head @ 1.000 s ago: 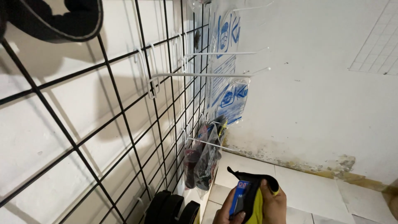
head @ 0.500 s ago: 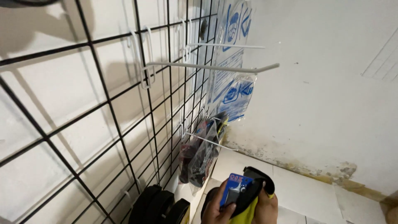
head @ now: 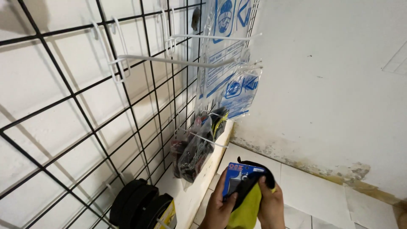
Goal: Cleaning and organizing packaged automotive spare parts on a grid wall display rack.
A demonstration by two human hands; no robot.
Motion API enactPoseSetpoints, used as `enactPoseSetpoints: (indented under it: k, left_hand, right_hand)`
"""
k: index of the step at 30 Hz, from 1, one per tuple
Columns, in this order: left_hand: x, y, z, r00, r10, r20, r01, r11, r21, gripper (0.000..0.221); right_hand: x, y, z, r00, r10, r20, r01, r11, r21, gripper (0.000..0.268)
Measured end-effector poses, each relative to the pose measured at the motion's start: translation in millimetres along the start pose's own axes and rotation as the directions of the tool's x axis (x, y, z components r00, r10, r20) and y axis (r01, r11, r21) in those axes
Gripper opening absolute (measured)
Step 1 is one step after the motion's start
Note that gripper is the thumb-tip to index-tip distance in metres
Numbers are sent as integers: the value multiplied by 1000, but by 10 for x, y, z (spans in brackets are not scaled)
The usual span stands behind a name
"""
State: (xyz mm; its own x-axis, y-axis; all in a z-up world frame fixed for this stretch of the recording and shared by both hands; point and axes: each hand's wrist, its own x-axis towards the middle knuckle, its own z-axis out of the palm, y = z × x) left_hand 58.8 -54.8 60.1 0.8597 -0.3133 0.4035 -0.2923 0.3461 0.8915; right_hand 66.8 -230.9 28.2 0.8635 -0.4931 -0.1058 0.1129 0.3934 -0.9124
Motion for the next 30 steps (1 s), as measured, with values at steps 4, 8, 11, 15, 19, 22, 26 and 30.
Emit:
enactPoseSetpoints:
  k: [4, 8, 11, 15, 19, 22, 26, 30]
  left_hand:
    - [116, -144, 104, 999, -33, -33, 33, 999, -5, 82]
    - [166, -105, 266, 996, 10, 90, -28, 978, 205, 71]
    - [235, -160, 367, 996, 22, 85, -34, 989, 144, 73]
    - [297, -356, 373, 995, -9, -103, 27, 984, 177, 80]
    - [364, -225, 408, 992, -96, -84, 107, 983, 148, 76]
    - [376, -167, 463, 998, -59, 27, 57, 997, 44, 80]
    - [376, -293, 500, 999, 15, 38, -20, 992, 128, 79]
    - [334, -306, 543, 997, 56, 52, -68, 960, 271, 77]
  right_hand:
    - [-5, -43, -112, 996, 82, 39, -87, 985, 152, 27]
    - [308, -89, -423, 998, 57, 23, -60, 984, 168, 30]
    - [239, -223, -363, 998, 31, 52, -39, 983, 178, 34]
    - [-29, -289, -254, 979, 169, 118, -191, 960, 204, 33]
    - [11, -222, -362, 979, 187, 81, -201, 954, 223, 34]
    - [136, -367, -401, 981, 129, 142, -157, 964, 212, 32]
    - [383, -497, -440, 973, 106, 205, -147, 969, 197, 36]
    - [592, -429, -532, 935, 47, 350, -110, 981, 162, 26]
